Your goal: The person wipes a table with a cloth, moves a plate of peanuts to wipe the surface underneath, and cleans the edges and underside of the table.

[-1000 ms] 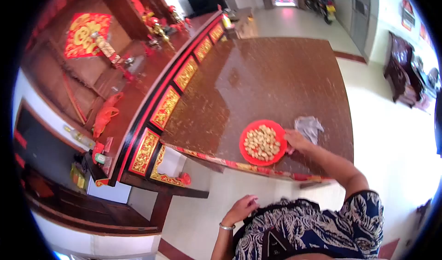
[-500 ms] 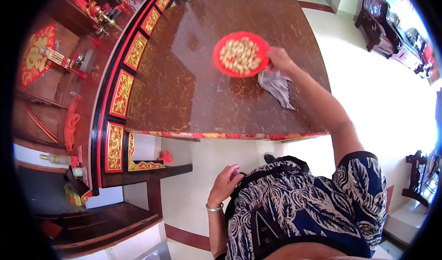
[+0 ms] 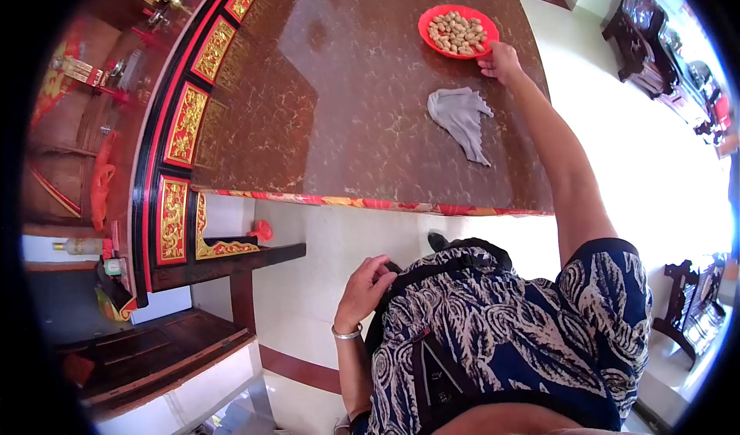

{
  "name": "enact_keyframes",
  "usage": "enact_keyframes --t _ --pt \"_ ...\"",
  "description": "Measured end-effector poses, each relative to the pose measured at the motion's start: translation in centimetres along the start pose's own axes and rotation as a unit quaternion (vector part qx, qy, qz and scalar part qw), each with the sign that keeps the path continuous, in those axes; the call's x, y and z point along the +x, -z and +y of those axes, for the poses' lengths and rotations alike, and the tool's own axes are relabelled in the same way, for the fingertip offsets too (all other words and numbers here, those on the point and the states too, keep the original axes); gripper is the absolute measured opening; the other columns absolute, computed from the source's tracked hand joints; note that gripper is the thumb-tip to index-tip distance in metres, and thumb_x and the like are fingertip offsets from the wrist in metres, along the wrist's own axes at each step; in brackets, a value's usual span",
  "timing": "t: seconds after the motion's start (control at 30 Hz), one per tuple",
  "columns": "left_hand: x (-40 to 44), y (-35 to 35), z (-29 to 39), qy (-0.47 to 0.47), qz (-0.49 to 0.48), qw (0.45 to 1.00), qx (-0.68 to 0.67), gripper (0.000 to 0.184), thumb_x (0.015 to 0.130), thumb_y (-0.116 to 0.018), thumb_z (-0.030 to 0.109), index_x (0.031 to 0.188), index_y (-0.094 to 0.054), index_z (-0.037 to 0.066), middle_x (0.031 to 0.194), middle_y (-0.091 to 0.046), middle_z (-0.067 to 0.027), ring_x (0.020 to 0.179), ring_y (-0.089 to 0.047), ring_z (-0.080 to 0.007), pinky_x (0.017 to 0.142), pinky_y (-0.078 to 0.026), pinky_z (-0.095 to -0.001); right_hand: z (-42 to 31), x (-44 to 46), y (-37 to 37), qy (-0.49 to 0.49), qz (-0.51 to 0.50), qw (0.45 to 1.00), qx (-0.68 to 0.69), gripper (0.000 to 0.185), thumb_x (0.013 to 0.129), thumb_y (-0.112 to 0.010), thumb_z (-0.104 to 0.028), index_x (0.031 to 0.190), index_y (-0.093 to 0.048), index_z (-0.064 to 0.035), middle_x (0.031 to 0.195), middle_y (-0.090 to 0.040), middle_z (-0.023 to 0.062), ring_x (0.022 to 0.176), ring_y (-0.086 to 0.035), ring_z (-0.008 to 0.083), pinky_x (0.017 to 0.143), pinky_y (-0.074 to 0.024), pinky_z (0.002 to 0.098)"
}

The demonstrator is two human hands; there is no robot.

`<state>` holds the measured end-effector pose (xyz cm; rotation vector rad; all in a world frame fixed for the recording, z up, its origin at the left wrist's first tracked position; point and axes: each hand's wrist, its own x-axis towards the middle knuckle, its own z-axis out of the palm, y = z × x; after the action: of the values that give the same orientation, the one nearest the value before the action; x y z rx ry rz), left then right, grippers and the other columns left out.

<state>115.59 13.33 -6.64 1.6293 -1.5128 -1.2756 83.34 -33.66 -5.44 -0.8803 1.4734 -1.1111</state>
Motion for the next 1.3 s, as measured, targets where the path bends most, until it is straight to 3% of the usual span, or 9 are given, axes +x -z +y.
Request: enact_keyframes --t 0.1,0.17,0.3,0.37,0.87,0.97,1.13,1.2,1.3 --pt "0.4 0.1 0.0 0.013 -0.003 1.0 -0.023 0.036 0.087 -0.068 0.014 0.12 -0.059 0.001 0.092 -0.062 -0.0104 0.081 -0.062 -0.0204 0.073 -0.051 -0.0308 -0.5 -1.9 1.0 -0.024 0.009 1.0 -0.006 0.05 0.088 -0.06 -0.051 0.111 -0.057 -0.0064 0.088 -0.066 0.0117 0.065 -0.063 0.0162 0.054 -0.0518 0.0323" --pt "0.8 0.3 -0.5 0.016 -0.002 0.999 -0.047 0.036 0.088 -0.068 0.014 0.12 -0.059 0.001 0.092 -0.062 -0.0103 0.08 -0.062 -0.0201 0.073 -0.051 -0.031 -0.6 -4.3 1.3 0.088 0.057 0.97 -0.221 0.048 0.089 -0.063 -0.046 0.111 -0.059 -0.0035 0.088 -0.067 0.0127 0.064 -0.063 0.0164 0.057 -0.0519 0.0344" --pt "1.5 1.9 0.2 0.008 -0.01 0.999 -0.035 0.036 0.088 -0.067 0.015 0.12 -0.059 0.0 0.093 -0.062 -0.0108 0.08 -0.062 -0.0205 0.072 -0.051 -0.0309 1.9 -11.4 0.1 0.319 -0.031 0.895 -0.31 0.04 0.088 -0.064 -0.037 0.111 -0.061 -0.0043 0.088 -0.066 0.0139 0.071 -0.064 0.0233 0.067 -0.0519 0.0353" --pt "1.7 3.3 0.3 0.009 -0.033 0.999 0.003 0.037 0.089 -0.067 0.018 0.119 -0.059 -0.001 0.094 -0.063 -0.0116 0.081 -0.062 -0.0209 0.074 -0.051 -0.0316 4.0 -12.3 -1.1 0.533 -0.118 0.727 -0.417 0.034 0.087 -0.063 -0.025 0.116 -0.061 -0.0064 0.102 -0.06 0.0135 0.092 -0.059 0.0283 0.08 -0.0496 0.0395" --pt "-4.4 12.2 -6.8 0.011 -0.027 1.0 -0.001 0.04 0.089 -0.068 0.025 0.118 -0.06 -0.001 0.093 -0.063 -0.0121 0.08 -0.061 -0.0203 0.074 -0.05 -0.0311 8.0 -20.6 -23.0 0.49 -0.104 0.666 -0.553 0.036 0.09 -0.052 -0.02 0.125 -0.052 -0.0107 0.121 -0.054 0.012 0.112 -0.051 0.0324 0.093 -0.0455 0.0441" --pt "-5.2 14.3 -7.9 0.016 -0.038 0.999 -0.006 0.04 0.089 -0.068 0.024 0.118 -0.06 -0.002 0.093 -0.062 -0.0121 0.08 -0.061 -0.0202 0.074 -0.051 -0.031 9.0 -23.6 -24.3 0.575 -0.157 0.57 -0.565 0.039 0.089 -0.055 -0.022 0.126 -0.05 -0.0109 0.124 -0.054 0.0115 0.113 -0.051 0.0326 0.094 -0.045 0.0439" --pt "-4.1 16.6 -9.2 0.01 -0.062 0.998 -0.002 0.04 0.089 -0.067 0.023 0.118 -0.059 -0.002 0.094 -0.062 -0.012 0.08 -0.061 -0.0203 0.075 -0.051 -0.0318 8.0 -26.1 -23.1 0.493 -0.155 0.593 -0.618 0.036 0.095 -0.049 -0.026 0.129 -0.049 -0.0136 0.133 -0.046 0.0124 0.116 -0.047 0.0331 0.098 -0.0418 0.0491" --pt "-3.2 17.3 -10.1 -0.014 -0.08 0.997 0.005 0.04 0.089 -0.067 0.023 0.118 -0.058 -0.003 0.095 -0.062 -0.0124 0.082 -0.062 -0.0209 0.076 -0.052 -0.0326 7.2 -24.6 -23.6 0.436 -0.123 0.448 -0.771 0.04 0.095 -0.047 -0.028 0.132 -0.048 -0.0133 0.139 -0.042 0.014 0.119 -0.046 0.0345 0.101 -0.0401 0.0494" --pt "-1.8 18.5 -10.7 -0.007 -0.085 0.996 -0.014 0.037 0.089 -0.067 0.017 0.12 -0.059 -0.001 0.095 -0.062 -0.0081 0.084 -0.06 -0.0156 0.078 -0.051 -0.0291 6.1 -17.8 -24.3 0.405 -0.03 0.563 -0.72 0.044 0.095 -0.046 -0.03 0.133 -0.049 -0.009 0.137 -0.044 0.0159 0.12 -0.046 0.0362 0.102 -0.0386 0.0495"
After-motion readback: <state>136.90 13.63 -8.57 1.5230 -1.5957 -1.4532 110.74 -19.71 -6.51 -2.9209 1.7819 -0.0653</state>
